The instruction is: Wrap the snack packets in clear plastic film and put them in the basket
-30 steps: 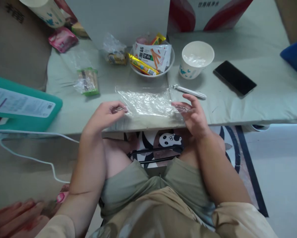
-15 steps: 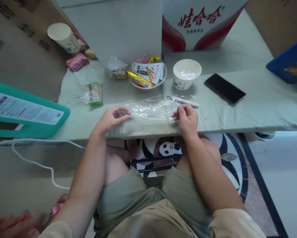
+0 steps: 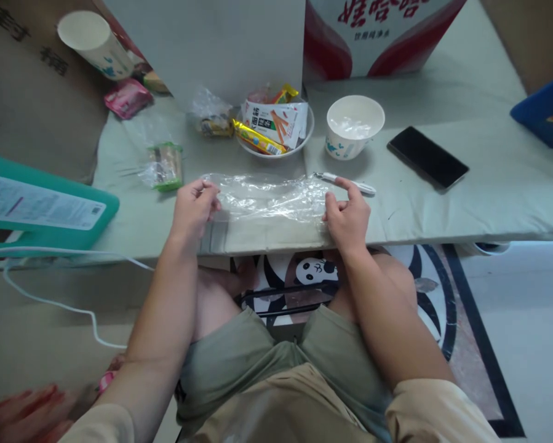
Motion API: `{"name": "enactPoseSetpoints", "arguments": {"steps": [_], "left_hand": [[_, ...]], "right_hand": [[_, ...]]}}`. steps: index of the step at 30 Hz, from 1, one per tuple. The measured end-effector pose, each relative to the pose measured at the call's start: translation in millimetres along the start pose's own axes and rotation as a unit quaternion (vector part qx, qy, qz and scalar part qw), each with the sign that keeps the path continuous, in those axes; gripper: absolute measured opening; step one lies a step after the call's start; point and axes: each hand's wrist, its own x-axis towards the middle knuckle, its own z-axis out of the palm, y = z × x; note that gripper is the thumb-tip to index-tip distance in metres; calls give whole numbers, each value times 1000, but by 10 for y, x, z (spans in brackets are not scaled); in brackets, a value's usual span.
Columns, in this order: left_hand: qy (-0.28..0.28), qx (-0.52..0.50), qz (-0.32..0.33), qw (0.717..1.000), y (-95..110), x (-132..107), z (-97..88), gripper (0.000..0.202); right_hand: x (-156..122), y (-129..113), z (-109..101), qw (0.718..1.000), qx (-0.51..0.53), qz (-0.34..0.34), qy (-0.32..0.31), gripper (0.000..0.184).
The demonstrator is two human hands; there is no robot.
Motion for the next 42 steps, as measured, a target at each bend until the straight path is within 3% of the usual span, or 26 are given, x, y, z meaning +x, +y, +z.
{"name": "enactPoseSetpoints", "arguments": {"steps": [4,8,11,14,17,19,21,26,29,33,39,42], "left_hand": [[41,142,-18,989,-86,28,-124,14],[85,312,-19,946,-162,77,-241,15],[104,363,-11,926,-173,101,-259,11],[105,331,26,937,-152,107,-221,23],[51,261,41,963,-136,94,-165,23],[-4,219,48,975,-145,82,-132,31],[-43,190,60,979,-163,73,-105,39],[-62,111,73,989,-182,105,-62,7],[-4,94,70,993,-184,178,-85,11],[89,93,69,989,-209,287,-171,12],[95,68,84,990,-156,260,-198,11],[74,59,97,991,-131,233,-174,12]], "right_hand": [[-2,33,-5,996,-84,-28,-4,41],[27,100,13,980,-186,-61,-29,45],[6,189,17,960,-257,-111,-11,50],[-116,280,-45,938,-289,-188,38,53],[-315,287,-137,914,-274,-290,72,47],[-441,215,-147,891,-251,-372,63,41],[-520,104,-81,872,-240,-426,5,40],[-474,-82,238,852,-287,-398,-180,36],[-428,-53,299,837,-312,-388,-227,19],[-508,-7,189,821,-327,-394,-255,16],[-627,-75,180,810,-355,-415,-215,53],[-609,-69,248,796,-367,-425,-226,46]]}}
